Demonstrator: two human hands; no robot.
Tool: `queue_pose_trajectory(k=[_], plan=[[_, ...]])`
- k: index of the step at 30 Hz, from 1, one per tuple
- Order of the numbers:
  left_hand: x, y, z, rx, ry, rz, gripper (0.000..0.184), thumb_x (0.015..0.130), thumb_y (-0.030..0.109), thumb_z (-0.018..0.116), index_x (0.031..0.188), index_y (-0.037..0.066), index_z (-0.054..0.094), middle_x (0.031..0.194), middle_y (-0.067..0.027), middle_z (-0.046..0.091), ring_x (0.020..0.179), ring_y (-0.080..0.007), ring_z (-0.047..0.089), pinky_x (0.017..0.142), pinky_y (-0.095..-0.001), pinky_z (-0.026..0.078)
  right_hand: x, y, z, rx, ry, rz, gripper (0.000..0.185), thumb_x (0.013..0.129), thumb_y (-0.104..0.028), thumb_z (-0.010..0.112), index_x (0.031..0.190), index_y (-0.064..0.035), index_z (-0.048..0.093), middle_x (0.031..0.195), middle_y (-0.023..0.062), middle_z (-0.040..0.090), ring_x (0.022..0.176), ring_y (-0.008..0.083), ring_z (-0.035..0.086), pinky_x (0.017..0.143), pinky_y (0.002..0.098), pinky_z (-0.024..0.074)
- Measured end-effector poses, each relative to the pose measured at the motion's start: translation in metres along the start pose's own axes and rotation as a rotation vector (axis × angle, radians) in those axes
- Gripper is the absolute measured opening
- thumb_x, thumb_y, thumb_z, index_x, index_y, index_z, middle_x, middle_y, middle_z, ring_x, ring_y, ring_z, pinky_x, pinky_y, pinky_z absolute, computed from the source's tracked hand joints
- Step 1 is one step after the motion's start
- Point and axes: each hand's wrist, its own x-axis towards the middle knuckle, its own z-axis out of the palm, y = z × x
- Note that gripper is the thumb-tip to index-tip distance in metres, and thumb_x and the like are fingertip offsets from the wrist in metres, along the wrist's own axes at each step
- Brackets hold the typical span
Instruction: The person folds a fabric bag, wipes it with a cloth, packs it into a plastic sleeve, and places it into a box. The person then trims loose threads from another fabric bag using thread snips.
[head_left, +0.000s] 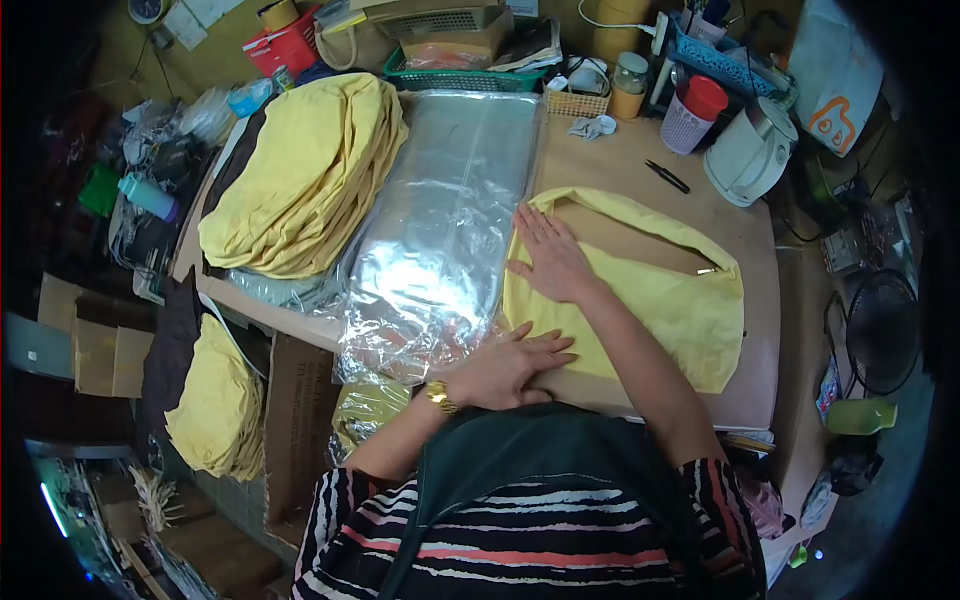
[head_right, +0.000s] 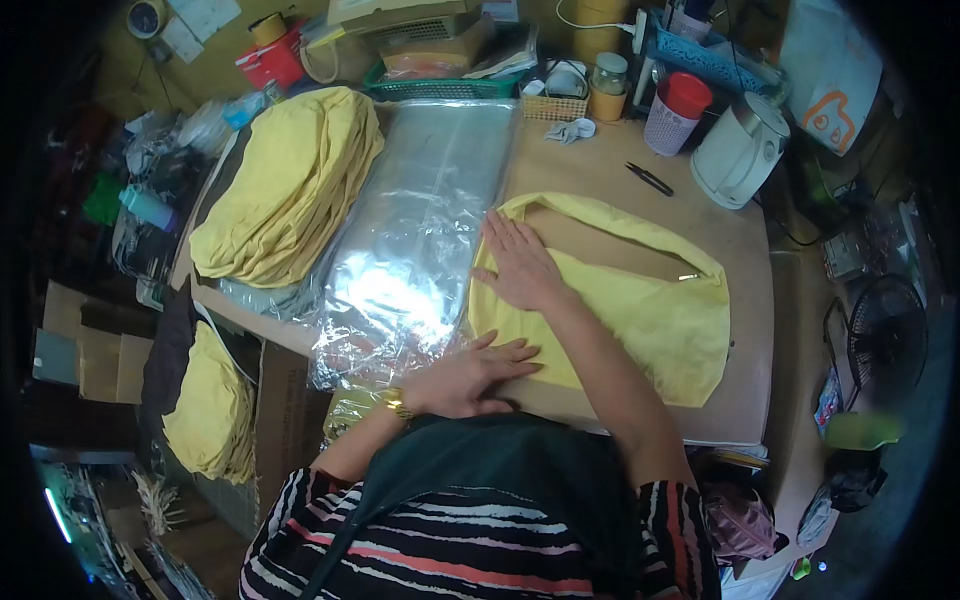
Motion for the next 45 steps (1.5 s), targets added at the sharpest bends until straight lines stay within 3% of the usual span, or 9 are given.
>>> queue_pose_trajectory(k=[6,12,14,21,26,31,34,41,45], plan=[[-0.090,0.017,-0.047,0.453,0.513,-0.825,0.057,0.061,0.027,0.083,0.108,0.007,0.059,0.108,-0.0182,0.056,0.112,-0.0356,0.050,0.086,-0.0472,0.045,-0.006,-0.059,-0.020,0.315,0.081,-0.074,0.068,0.090,-0.038,0.060,0.140,0.0013,0.037,0.151,0.0206,0.029,0.141,0.0320,0.027,0.114,0.0456,0.0234],[-0.107,-0.013,-0.032,0.430,0.545,-0.760,0.011,0.078,0.006,0.068,0.086,0.004,0.060,0.081,-0.0157,0.061,0.071,-0.0331,0.063,0.063,-0.0416,0.049,-0.005,-0.136,0.003,0.419,0.320,-0.308,0.038,0.079,-0.030,0.071,0.107,-0.0056,0.061,0.102,0.0154,0.057,0.097,0.0325,0.056,0.087,0.0413,0.0412],[-0.097,0.010,-0.037,0.378,0.982,-0.668,0.009,0.083,0.004,0.066,0.086,0.000,0.059,0.080,-0.0141,0.062,0.068,-0.0321,0.062,0.061,-0.0402,0.048,0.003,-0.132,0.020,0.456,0.163,-0.260,0.021,0.081,-0.023,0.067,0.093,-0.0068,0.062,0.093,0.0105,0.059,0.088,0.0302,0.058,0.081,0.0410,0.0420],[-0.080,0.010,-0.021,0.506,0.860,-0.605,0.017,0.085,0.004,0.056,0.100,-0.004,0.056,0.094,-0.0206,0.059,0.087,-0.0368,0.060,0.074,-0.0423,0.047,0.011,-0.129,-0.024,0.797,0.292,-0.202,0.012,0.082,-0.018,0.061,0.081,-0.0055,0.062,0.082,0.0113,0.059,0.080,0.0327,0.060,0.080,0.0458,0.0447],[-0.086,0.052,-0.056,0.067,0.343,-0.802,0.018,0.087,0.019,0.064,0.088,0.002,0.068,0.066,-0.0152,0.064,0.061,-0.0333,0.064,0.061,-0.0415,0.050,-0.034,-0.043,-0.079,0.563,0.222,-0.130,0.033,0.080,-0.019,0.065,0.110,-0.0060,0.064,0.135,0.0112,0.048,0.128,0.0319,0.041,0.108,0.0454,0.0309],[0.027,0.048,-0.044,-0.333,0.194,-0.232,0.032,0.093,0.023,0.059,0.115,0.000,0.058,0.107,-0.0185,0.064,0.088,-0.0306,0.066,0.076,-0.0351,0.052,0.007,0.142,-0.082,0.374,0.644,0.354,0.019,0.081,-0.004,0.057,0.097,-0.0061,0.067,0.090,0.0143,0.065,0.085,0.0316,0.064,0.076,0.0400,0.0510],[0.109,0.023,0.013,0.211,0.283,0.031,0.060,0.090,0.035,0.059,0.142,0.013,0.038,0.148,-0.0146,0.034,0.133,-0.0366,0.036,0.106,-0.0553,0.032,0.055,0.187,-0.064,0.281,0.596,0.363,0.024,0.083,-0.005,0.055,0.103,-0.0070,0.067,0.089,0.0130,0.065,0.082,0.0312,0.064,0.075,0.0413,0.0511],[0.099,-0.010,0.023,0.450,0.060,-0.056,0.068,0.090,0.050,0.053,0.147,0.019,0.032,0.155,-0.0077,0.025,0.144,-0.0311,0.019,0.110,-0.0651,0.014,0.121,0.206,-0.050,-0.314,0.361,0.159,0.022,0.083,-0.013,0.058,0.104,-0.0104,0.065,0.110,0.0159,0.057,0.104,0.0323,0.055,0.088,0.0453,0.0459],[0.073,-0.007,0.006,0.445,0.010,-0.132,0.067,0.089,0.053,0.052,0.146,0.022,0.035,0.153,-0.0062,0.028,0.143,-0.0299,0.022,0.111,-0.0623,0.016,0.121,0.192,-0.072,0.189,0.710,0.281,0.014,0.084,-0.015,0.061,0.093,-0.0044,0.062,0.096,0.0130,0.062,0.090,0.0295,0.060,0.077,0.0382,0.0475]])
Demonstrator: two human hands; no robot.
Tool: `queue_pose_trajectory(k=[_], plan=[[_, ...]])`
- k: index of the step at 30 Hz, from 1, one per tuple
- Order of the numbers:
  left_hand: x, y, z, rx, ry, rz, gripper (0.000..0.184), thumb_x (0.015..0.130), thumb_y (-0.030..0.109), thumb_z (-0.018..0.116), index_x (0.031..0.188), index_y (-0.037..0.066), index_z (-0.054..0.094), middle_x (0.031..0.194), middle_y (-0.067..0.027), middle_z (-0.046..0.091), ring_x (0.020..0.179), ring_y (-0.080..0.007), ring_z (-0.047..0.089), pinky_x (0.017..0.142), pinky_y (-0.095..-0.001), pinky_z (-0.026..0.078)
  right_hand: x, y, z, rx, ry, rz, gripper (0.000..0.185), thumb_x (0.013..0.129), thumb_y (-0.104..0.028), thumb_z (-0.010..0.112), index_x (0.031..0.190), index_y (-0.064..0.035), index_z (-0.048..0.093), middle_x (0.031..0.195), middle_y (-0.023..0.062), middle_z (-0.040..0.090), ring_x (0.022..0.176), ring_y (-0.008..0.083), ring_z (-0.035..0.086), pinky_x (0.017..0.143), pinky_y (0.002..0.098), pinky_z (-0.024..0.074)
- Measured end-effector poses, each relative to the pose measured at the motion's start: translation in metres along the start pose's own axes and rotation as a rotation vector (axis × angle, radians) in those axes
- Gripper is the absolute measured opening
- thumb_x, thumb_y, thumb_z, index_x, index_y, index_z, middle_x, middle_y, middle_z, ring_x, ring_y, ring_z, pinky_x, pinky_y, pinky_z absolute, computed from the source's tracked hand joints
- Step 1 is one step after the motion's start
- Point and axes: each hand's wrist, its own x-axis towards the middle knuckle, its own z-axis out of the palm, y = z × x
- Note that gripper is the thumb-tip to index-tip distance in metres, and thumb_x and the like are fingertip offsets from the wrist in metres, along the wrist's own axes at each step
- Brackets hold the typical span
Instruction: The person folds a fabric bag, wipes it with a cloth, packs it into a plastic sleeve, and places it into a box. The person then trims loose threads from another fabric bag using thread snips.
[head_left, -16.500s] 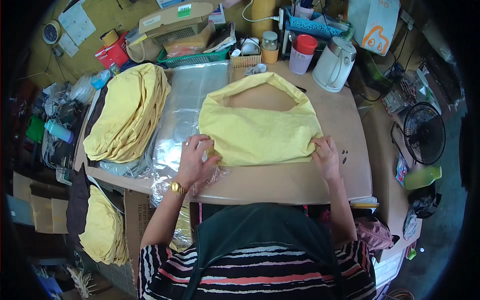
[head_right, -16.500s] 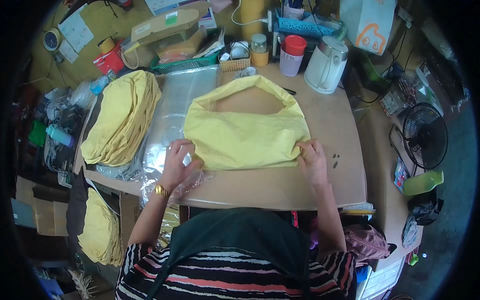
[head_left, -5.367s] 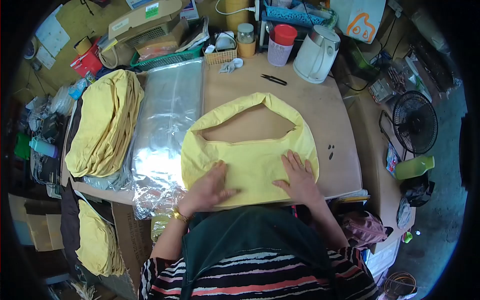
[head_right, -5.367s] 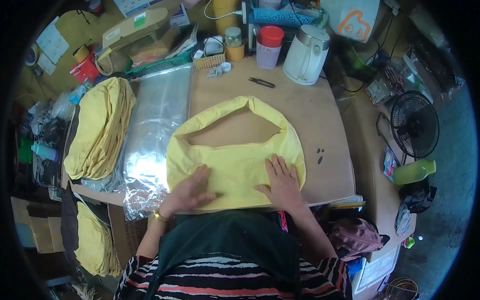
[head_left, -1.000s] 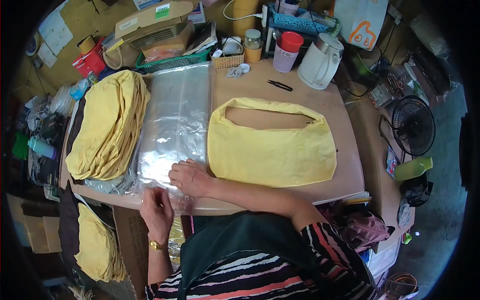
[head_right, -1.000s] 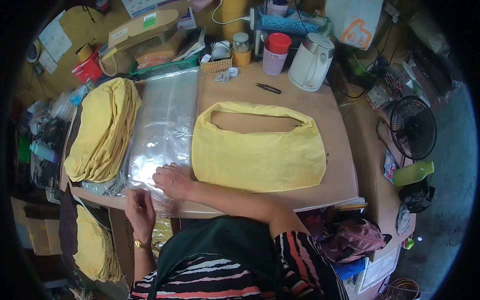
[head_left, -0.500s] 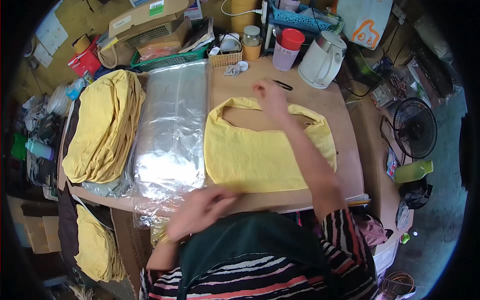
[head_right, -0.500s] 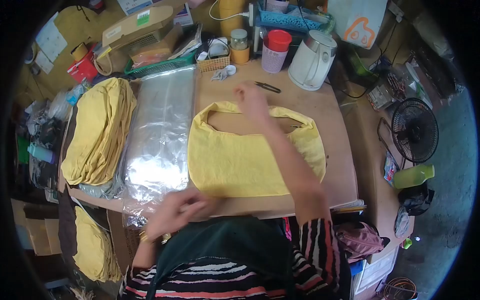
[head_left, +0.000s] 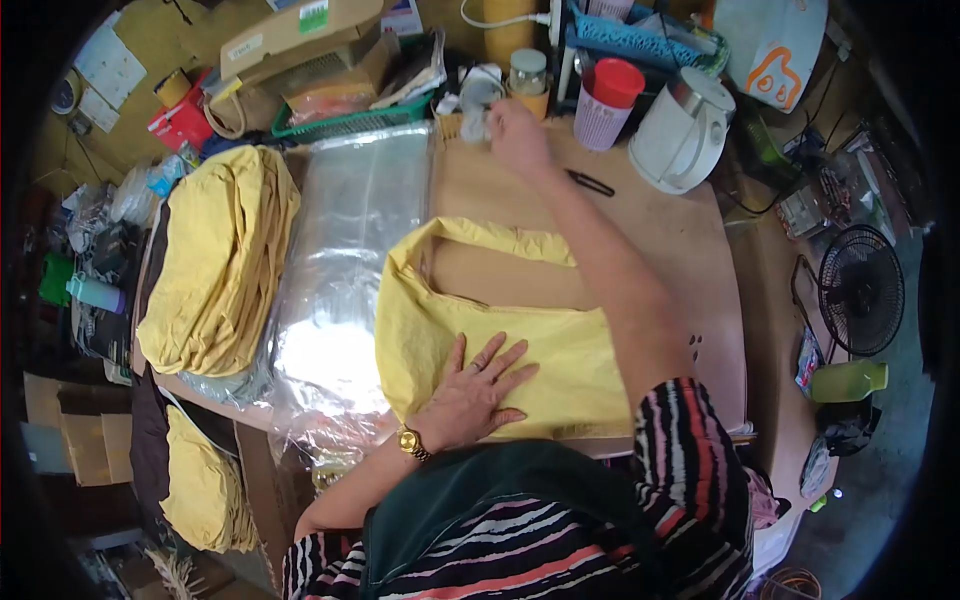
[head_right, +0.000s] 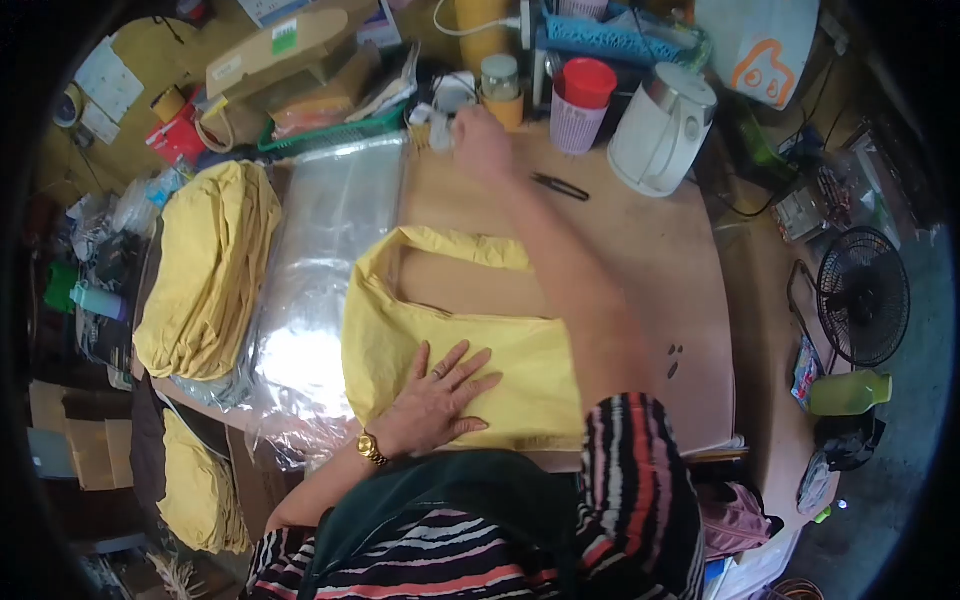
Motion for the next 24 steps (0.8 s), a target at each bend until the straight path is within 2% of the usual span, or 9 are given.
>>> queue_pose_trajectory(k=[1,3,5,7,9,11,15,19,24], plan=[[0.002,0.006,0.001,-0.030,0.049,-0.044,0.066,0.089,0.054,0.052,0.144,0.021,0.039,0.149,-0.0108,0.034,0.140,-0.0318,0.027,0.110,-0.0607,0.019,0.005,-0.009,-0.027,0.206,-0.120,0.169,0.016,0.084,-0.016,0.063,0.092,-0.0020,0.061,0.088,0.0109,0.064,0.083,0.0264,0.063,0.071,0.0350,0.0475],[0.015,0.017,-0.001,-0.086,0.048,-0.139,0.066,0.088,0.055,0.052,0.143,0.020,0.041,0.147,-0.0133,0.035,0.138,-0.0337,0.029,0.109,-0.0605,0.020,-0.016,-0.014,-0.077,0.532,-0.399,0.183,0.018,0.083,-0.016,0.067,0.090,-0.0010,0.060,0.077,0.0075,0.064,0.070,0.0148,0.061,0.062,0.0284,0.0462],[0.021,0.017,0.012,-0.145,0.102,-0.245,0.066,0.087,0.056,0.054,0.141,0.020,0.044,0.143,-0.0202,0.036,0.135,-0.0397,0.030,0.107,-0.0597,0.022,-0.062,-0.021,-0.123,0.639,-0.566,0.092,0.018,0.083,-0.013,0.068,0.094,-0.0003,0.061,0.076,0.0053,0.064,0.070,0.0069,0.057,0.063,0.0247,0.0453],[0.024,0.014,0.020,-0.097,0.176,-0.220,0.066,0.086,0.056,0.054,0.141,0.021,0.044,0.144,-0.0205,0.035,0.136,-0.0405,0.029,0.107,-0.0600,0.022,-0.109,-0.044,-0.166,0.735,-0.758,0.356,0.016,0.085,-0.011,0.067,0.098,-0.0014,0.064,0.078,0.0050,0.064,0.069,0.0086,0.058,0.064,0.0253,0.0458],[0.024,0.013,0.023,-0.045,0.243,-0.201,0.067,0.086,0.057,0.055,0.141,0.021,0.044,0.145,-0.0208,0.033,0.136,-0.0412,0.028,0.107,-0.0603,0.021,-0.146,-0.064,-0.187,0.262,-0.771,0.332,0.016,0.087,-0.011,0.063,0.100,-0.0021,0.066,0.081,0.0063,0.062,0.074,0.0149,0.060,0.066,0.0289,0.0473],[0.024,0.012,0.022,-0.034,0.239,-0.208,0.067,0.085,0.057,0.054,0.141,0.021,0.044,0.147,-0.0220,0.031,0.137,-0.0417,0.026,0.107,-0.0620,0.019,-0.193,-0.056,-0.179,0.176,-0.667,-0.035,0.015,0.088,-0.009,0.059,0.099,-0.0019,0.067,0.089,0.0081,0.060,0.086,0.0229,0.060,0.076,0.0353,0.0472],[0.025,0.011,0.022,-0.038,0.223,-0.203,0.068,0.085,0.058,0.054,0.141,0.021,0.044,0.147,-0.0222,0.031,0.138,-0.0421,0.025,0.107,-0.0635,0.018,-0.222,-0.055,-0.167,-0.004,-0.645,-0.234,0.019,0.079,-0.003,0.055,0.095,-0.0030,0.066,0.096,0.0085,0.057,0.100,0.0259,0.054,0.090,0.0386,0.0399],[0.025,0.011,0.021,-0.033,0.218,-0.200,0.068,0.085,0.058,0.054,0.141,0.022,0.044,0.147,-0.0223,0.032,0.137,-0.0421,0.026,0.107,-0.0629,0.017,-0.207,-0.053,-0.125,0.094,-0.609,-0.335,0.014,0.077,-0.004,0.056,0.089,-0.0048,0.063,0.093,0.0070,0.057,0.096,0.0250,0.054,0.086,0.0373,0.0401],[0.025,0.010,0.021,-0.047,0.229,-0.216,0.068,0.085,0.058,0.053,0.142,0.022,0.043,0.147,-0.0224,0.032,0.138,-0.0414,0.027,0.108,-0.0625,0.016,-0.209,-0.053,-0.128,-0.060,-0.471,-0.413,0.007,0.076,-0.009,0.057,0.082,-0.0083,0.060,0.086,0.0050,0.056,0.087,0.0235,0.053,0.079,0.0365,0.0371]])
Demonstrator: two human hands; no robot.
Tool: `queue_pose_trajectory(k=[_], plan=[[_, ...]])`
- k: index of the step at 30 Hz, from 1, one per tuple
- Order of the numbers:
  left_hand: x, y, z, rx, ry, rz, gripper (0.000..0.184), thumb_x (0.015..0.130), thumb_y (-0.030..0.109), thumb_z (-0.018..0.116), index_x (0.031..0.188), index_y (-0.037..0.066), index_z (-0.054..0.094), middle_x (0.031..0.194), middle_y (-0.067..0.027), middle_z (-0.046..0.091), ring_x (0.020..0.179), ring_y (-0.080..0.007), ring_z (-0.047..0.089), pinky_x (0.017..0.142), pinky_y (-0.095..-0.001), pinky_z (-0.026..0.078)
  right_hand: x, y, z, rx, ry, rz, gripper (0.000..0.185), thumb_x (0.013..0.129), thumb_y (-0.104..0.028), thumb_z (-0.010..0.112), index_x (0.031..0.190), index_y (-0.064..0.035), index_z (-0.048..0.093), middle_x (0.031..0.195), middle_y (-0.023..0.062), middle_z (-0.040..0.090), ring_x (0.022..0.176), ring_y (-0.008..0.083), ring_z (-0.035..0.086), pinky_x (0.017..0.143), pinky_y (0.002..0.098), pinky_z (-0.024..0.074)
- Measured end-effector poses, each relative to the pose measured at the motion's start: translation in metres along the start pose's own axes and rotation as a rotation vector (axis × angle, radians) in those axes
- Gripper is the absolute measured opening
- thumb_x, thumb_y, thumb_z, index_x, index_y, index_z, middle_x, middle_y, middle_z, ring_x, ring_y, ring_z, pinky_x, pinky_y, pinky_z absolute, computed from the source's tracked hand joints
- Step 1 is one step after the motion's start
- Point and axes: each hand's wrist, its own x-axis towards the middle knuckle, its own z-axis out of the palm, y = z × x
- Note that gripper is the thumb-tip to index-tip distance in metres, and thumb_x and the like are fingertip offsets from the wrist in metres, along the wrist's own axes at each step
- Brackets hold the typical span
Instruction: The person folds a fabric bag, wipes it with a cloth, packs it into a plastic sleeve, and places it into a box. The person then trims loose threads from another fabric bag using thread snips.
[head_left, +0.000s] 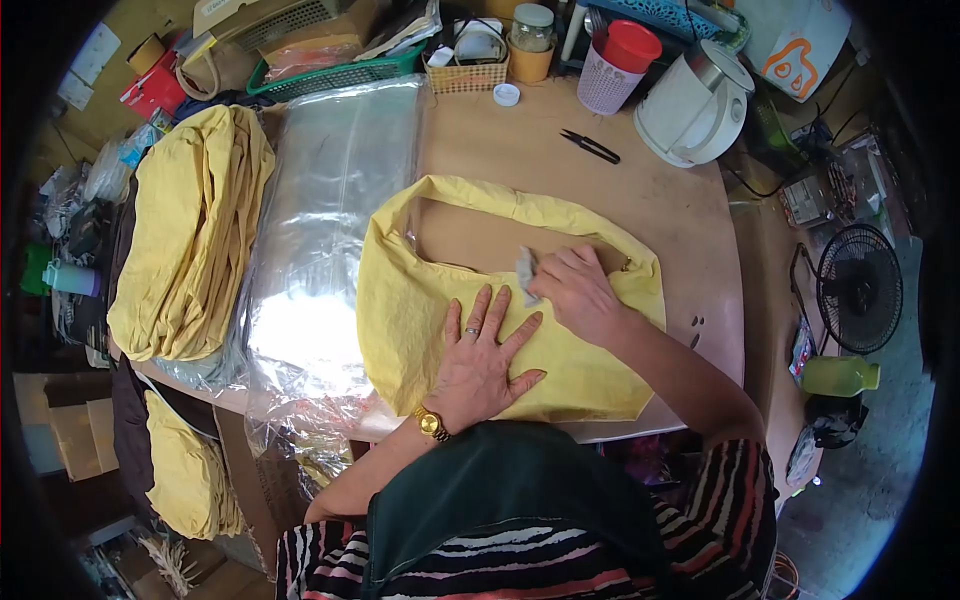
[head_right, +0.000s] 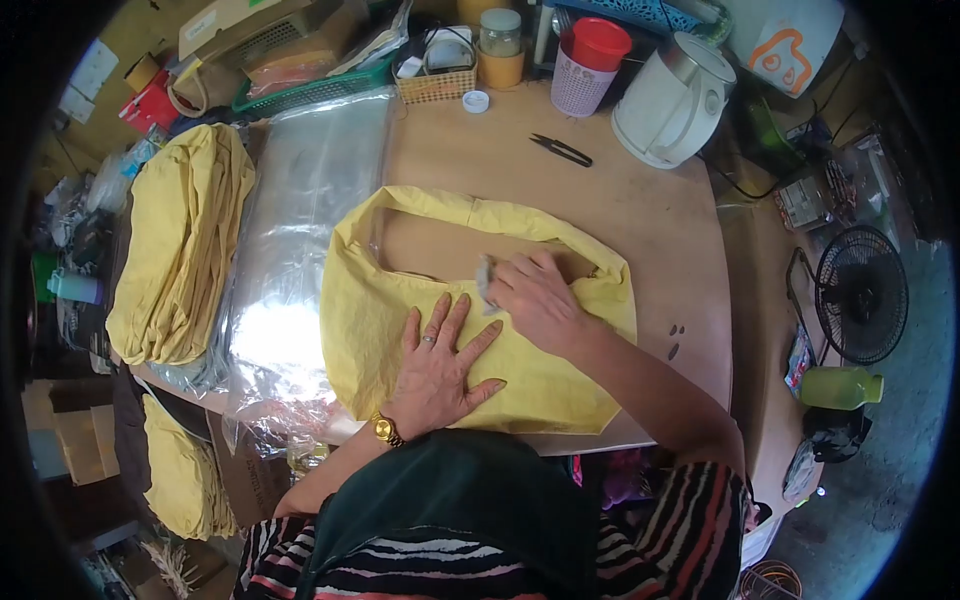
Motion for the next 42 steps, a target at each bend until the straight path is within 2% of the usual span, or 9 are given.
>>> queue_pose_trajectory(k=[5,18,28,30,33,36,37,39,42], plan=[[0.000,0.002,-0.001,-0.001,-0.041,0.002,0.067,0.086,0.057,0.052,0.142,0.021,0.043,0.146,-0.0215,0.033,0.140,-0.0405,0.023,0.109,-0.0635,0.014,0.020,-0.006,0.011,-0.029,-0.017,-0.014,0.007,0.076,-0.008,0.057,0.082,-0.0073,0.060,0.087,0.0054,0.055,0.088,0.0231,0.053,0.080,0.0376,0.0369],[0.001,0.000,0.000,-0.002,-0.030,0.002,0.068,0.085,0.058,0.054,0.142,0.023,0.043,0.147,-0.0215,0.031,0.139,-0.0407,0.025,0.109,-0.0626,0.015,0.019,0.000,0.002,-0.046,-0.103,-0.028,0.012,0.074,-0.009,0.060,0.085,-0.0040,0.061,0.094,0.0087,0.057,0.093,0.0240,0.053,0.085,0.0389,0.0379],[0.000,0.000,-0.001,-0.020,-0.047,-0.007,0.069,0.084,0.058,0.056,0.142,0.023,0.042,0.147,-0.0211,0.031,0.139,-0.0403,0.024,0.109,-0.0628,0.015,0.032,-0.005,0.015,-0.057,-0.066,-0.059,0.020,0.072,-0.004,0.057,0.092,-0.0058,0.061,0.097,0.0061,0.057,0.094,0.0227,0.053,0.085,0.0383,0.0369],[0.000,-0.001,-0.001,-0.034,-0.041,-0.007,0.069,0.084,0.058,0.056,0.142,0.024,0.042,0.148,-0.0209,0.031,0.139,-0.0403,0.024,0.109,-0.0627,0.014,0.013,0.006,0.008,-0.022,-0.019,-0.009,0.014,0.069,0.000,0.059,0.080,-0.0099,0.061,0.085,0.0030,0.055,0.088,0.0219,0.053,0.083,0.0382,0.0358],[0.000,-0.001,0.000,-0.036,-0.024,0.000,0.068,0.084,0.057,0.056,0.142,0.024,0.042,0.147,-0.0206,0.031,0.139,-0.0402,0.024,0.109,-0.0625,0.015,-0.004,0.018,-0.033,-0.151,-0.171,0.018,0.015,0.069,0.000,0.059,0.078,-0.0124,0.062,0.086,0.0019,0.055,0.088,0.0213,0.052,0.083,0.0390,0.0356],[0.000,0.000,0.000,-0.021,-0.019,-0.001,0.069,0.084,0.058,0.056,0.142,0.024,0.042,0.147,-0.0209,0.032,0.139,-0.0403,0.024,0.109,-0.0626,0.015,0.008,0.009,-0.053,-0.123,-0.170,0.050,0.013,0.070,-0.001,0.060,0.076,-0.0129,0.062,0.086,0.0020,0.055,0.089,0.0216,0.053,0.085,0.0410,0.0359],[0.000,-0.001,0.000,-0.019,-0.018,0.004,0.069,0.084,0.058,0.055,0.142,0.023,0.042,0.147,-0.0210,0.032,0.139,-0.0403,0.024,0.109,-0.0628,0.015,0.013,0.007,-0.044,-0.125,-0.170,0.048,0.013,0.070,-0.001,0.060,0.076,-0.0129,0.062,0.086,0.0020,0.055,0.089,0.0216,0.053,0.085,0.0410,0.0359],[0.000,-0.001,0.000,-0.012,-0.016,0.008,0.069,0.084,0.058,0.055,0.142,0.023,0.042,0.147,-0.0211,0.032,0.139,-0.0403,0.024,0.109,-0.0630,0.015,0.024,0.002,-0.012,0.004,0.014,-0.025,0.012,0.071,-0.001,0.061,0.077,-0.0116,0.062,0.087,0.0028,0.055,0.091,0.0228,0.053,0.084,0.0402,0.0383],[0.002,-0.001,-0.001,-0.015,-0.035,-0.001,0.069,0.084,0.059,0.055,0.142,0.023,0.042,0.147,-0.0214,0.032,0.140,-0.0403,0.023,0.109,-0.0632,0.015,0.035,-0.001,0.021,0.128,-0.014,0.060,0.012,0.071,0.001,0.060,0.078,-0.0091,0.061,0.089,0.0039,0.054,0.092,0.0244,0.054,0.083,0.0385,0.0414]])
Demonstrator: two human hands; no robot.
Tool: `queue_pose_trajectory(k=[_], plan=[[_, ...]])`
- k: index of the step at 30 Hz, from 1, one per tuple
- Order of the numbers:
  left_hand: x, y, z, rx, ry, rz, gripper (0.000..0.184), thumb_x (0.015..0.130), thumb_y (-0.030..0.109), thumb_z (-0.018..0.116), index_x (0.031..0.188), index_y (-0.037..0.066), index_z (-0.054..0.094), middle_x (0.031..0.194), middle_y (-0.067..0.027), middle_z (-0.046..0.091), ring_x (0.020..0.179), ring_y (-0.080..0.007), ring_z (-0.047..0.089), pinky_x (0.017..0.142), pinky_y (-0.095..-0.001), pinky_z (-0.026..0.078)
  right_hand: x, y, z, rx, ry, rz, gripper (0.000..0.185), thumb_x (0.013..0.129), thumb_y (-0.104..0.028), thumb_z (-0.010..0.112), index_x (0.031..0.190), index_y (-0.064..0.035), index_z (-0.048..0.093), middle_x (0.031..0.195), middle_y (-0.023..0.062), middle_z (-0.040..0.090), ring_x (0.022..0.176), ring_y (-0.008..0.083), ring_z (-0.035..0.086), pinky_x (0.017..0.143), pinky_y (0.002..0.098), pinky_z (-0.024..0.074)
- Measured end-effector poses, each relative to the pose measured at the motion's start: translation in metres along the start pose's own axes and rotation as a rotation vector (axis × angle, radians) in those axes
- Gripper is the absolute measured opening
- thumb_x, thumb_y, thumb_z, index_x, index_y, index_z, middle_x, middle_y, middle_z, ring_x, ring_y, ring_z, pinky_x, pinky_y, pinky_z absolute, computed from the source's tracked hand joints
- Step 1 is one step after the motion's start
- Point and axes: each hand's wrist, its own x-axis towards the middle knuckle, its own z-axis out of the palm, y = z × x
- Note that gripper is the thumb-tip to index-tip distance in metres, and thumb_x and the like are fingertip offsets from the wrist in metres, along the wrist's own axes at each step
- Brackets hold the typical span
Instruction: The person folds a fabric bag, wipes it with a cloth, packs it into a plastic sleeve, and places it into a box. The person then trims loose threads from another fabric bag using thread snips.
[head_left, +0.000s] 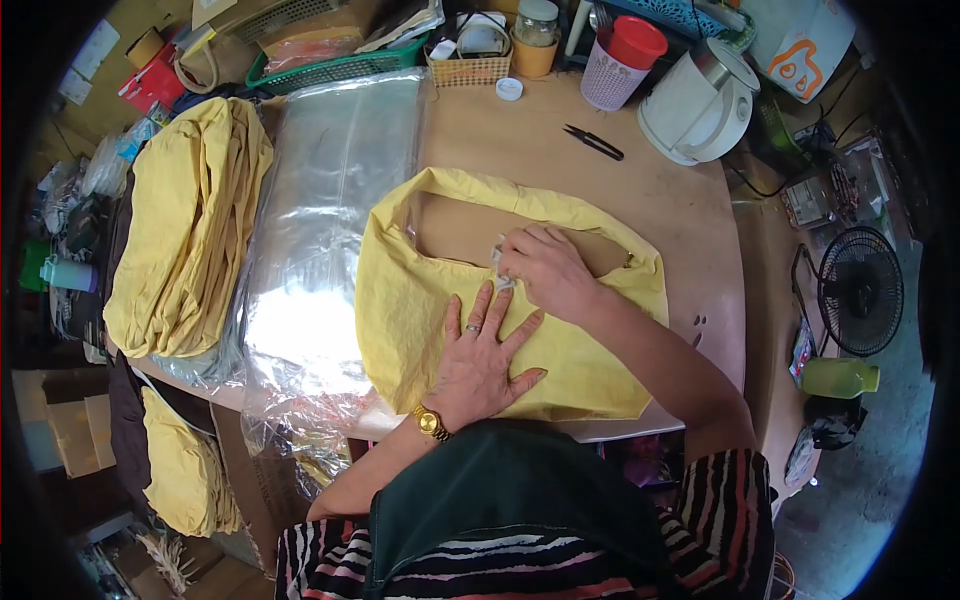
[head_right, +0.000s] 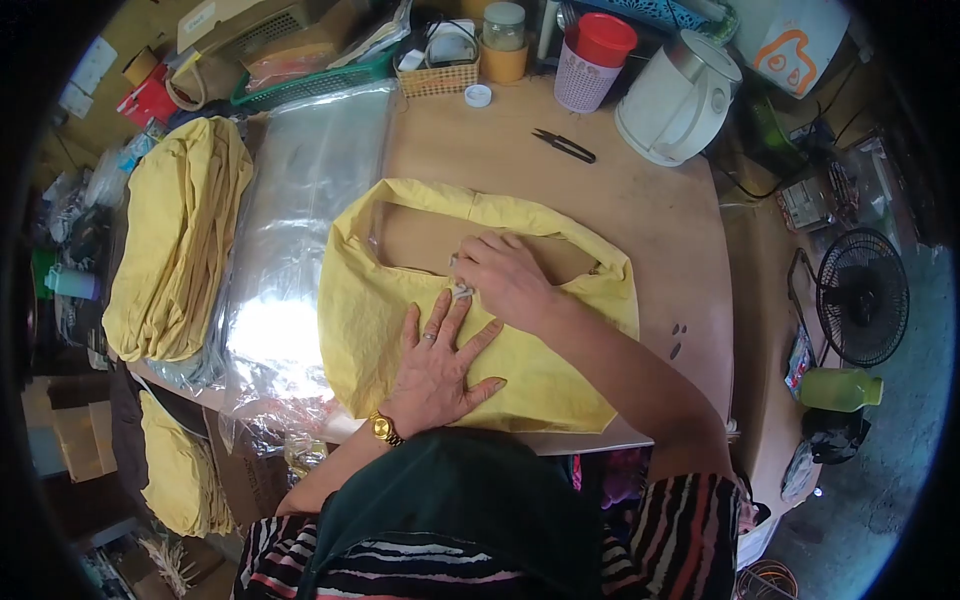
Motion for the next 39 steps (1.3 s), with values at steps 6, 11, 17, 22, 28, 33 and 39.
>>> queue_pose_trajectory(k=[6,11,17,22,28,33,39], plan=[[-0.003,-0.001,0.002,-0.019,0.036,-0.005,0.069,0.085,0.059,0.054,0.142,0.023,0.043,0.148,-0.0205,0.032,0.140,-0.0400,0.024,0.109,-0.0629,0.015,-0.029,0.005,-0.019,-0.035,-0.039,0.037,0.011,0.073,0.001,0.057,0.081,-0.0073,0.057,0.090,0.0059,0.053,0.092,0.0254,0.053,0.081,0.0390,0.0433],[-0.004,-0.002,0.005,-0.020,0.025,0.001,0.069,0.085,0.059,0.054,0.143,0.023,0.041,0.149,-0.0199,0.030,0.140,-0.0398,0.023,0.110,-0.0624,0.013,-0.030,0.015,-0.051,-0.026,-0.255,0.172,0.005,0.078,-0.003,0.060,0.082,-0.0052,0.061,0.086,0.0077,0.056,0.083,0.0274,0.057,0.074,0.0374,0.0468],[-0.004,-0.002,0.002,-0.030,0.015,0.005,0.069,0.085,0.057,0.054,0.143,0.022,0.041,0.149,-0.0205,0.029,0.140,-0.0402,0.022,0.110,-0.0624,0.013,0.090,0.096,-0.072,0.188,0.081,0.458,0.015,0.081,-0.018,0.065,0.090,-0.0076,0.070,0.081,0.0126,0.067,0.071,0.0247,0.063,0.069,0.0339,0.0495],[-0.002,-0.002,-0.001,-0.023,0.002,0.004,0.069,0.085,0.058,0.054,0.143,0.022,0.041,0.149,-0.0211,0.029,0.140,-0.0405,0.022,0.109,-0.0627,0.015,0.182,0.184,-0.030,-0.339,0.208,0.368,0.015,0.081,-0.017,0.061,0.089,-0.0097,0.071,0.089,0.0138,0.068,0.083,0.0311,0.066,0.074,0.0394,0.0509],[-0.001,-0.002,-0.001,-0.056,-0.007,-0.008,0.070,0.084,0.058,0.055,0.143,0.022,0.041,0.149,-0.0207,0.028,0.140,-0.0402,0.022,0.108,-0.0636,0.015,0.209,0.179,-0.015,-0.590,0.019,0.368,0.017,0.080,-0.010,0.056,0.087,-0.0042,0.070,0.093,0.0189,0.069,0.092,0.0328,0.066,0.081,0.0439,0.0508],[0.001,-0.003,-0.002,-0.074,-0.023,-0.020,0.071,0.084,0.058,0.056,0.143,0.023,0.041,0.150,-0.0196,0.028,0.140,-0.0397,0.022,0.109,-0.0633,0.015,0.201,0.182,-0.004,-0.605,0.034,0.414,0.019,0.083,-0.012,0.055,0.092,-0.0049,0.070,0.096,0.0160,0.070,0.097,0.0289,0.067,0.083,0.0415,0.0520],[0.001,-0.003,-0.002,-0.062,-0.029,-0.018,0.073,0.083,0.059,0.055,0.145,0.024,0.038,0.152,-0.0193,0.024,0.142,-0.0399,0.019,0.110,-0.0625,0.014,0.130,0.106,-0.077,0.208,0.057,0.453,0.019,0.082,-0.017,0.067,0.091,-0.0007,0.069,0.083,0.0109,0.069,0.077,0.0181,0.065,0.069,0.0300,0.0507]])
